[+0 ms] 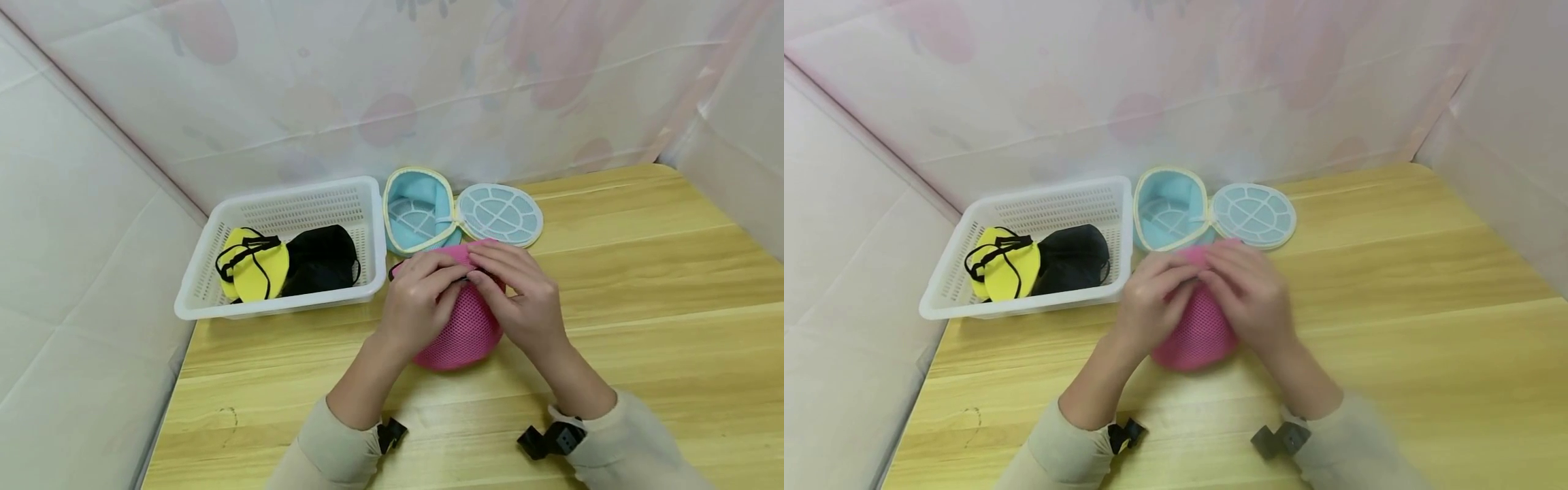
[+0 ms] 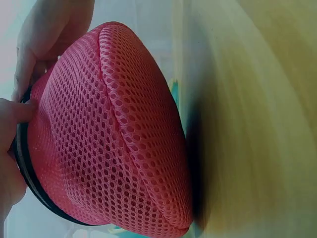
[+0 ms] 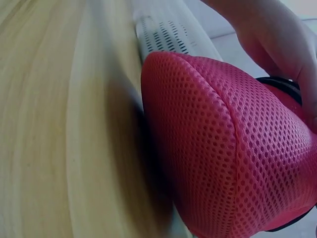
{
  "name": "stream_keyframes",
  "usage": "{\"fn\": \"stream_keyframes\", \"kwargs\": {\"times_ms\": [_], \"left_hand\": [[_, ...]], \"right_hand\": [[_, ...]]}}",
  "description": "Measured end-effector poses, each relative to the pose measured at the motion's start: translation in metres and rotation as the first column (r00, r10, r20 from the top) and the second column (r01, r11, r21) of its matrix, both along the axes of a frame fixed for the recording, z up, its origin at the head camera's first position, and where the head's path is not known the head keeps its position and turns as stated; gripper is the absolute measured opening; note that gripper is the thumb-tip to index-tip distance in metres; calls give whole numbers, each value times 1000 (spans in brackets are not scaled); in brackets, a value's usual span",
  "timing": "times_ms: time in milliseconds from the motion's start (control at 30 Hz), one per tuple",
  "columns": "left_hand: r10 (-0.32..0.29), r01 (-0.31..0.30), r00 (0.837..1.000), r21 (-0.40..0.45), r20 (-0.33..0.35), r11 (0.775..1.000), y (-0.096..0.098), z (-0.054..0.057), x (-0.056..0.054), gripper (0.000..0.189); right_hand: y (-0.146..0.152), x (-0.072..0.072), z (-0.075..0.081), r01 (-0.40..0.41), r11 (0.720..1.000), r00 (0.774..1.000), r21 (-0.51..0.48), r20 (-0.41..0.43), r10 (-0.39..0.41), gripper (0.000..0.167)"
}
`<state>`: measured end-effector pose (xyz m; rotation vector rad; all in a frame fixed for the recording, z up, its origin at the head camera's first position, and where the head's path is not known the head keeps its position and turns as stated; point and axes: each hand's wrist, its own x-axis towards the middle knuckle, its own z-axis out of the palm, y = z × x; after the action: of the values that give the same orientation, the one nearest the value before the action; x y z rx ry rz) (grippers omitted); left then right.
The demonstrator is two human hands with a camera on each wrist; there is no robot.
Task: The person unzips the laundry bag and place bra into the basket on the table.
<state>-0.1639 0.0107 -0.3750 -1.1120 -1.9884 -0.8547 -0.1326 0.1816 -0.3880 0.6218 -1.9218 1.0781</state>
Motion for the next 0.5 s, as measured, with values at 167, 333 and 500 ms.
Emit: {"fn": "stream_keyframes", "kwargs": {"times_ms": [167,333,500], "left_hand": [[-41,40,999,16,5,999,-1,-1,-2,9],[-38,35,998,40,54,999,-6,-2,-5,9],[-26,23,996,43,82,999,-13,-1,-9,9]], "right_hand": [[4,0,-3,-16,1000,998,18,57,15,21],[11,-2,0,37,998,999,52,22,-39,22],[18,-3,1,138,982,990,130,-16,-137,28]]}}
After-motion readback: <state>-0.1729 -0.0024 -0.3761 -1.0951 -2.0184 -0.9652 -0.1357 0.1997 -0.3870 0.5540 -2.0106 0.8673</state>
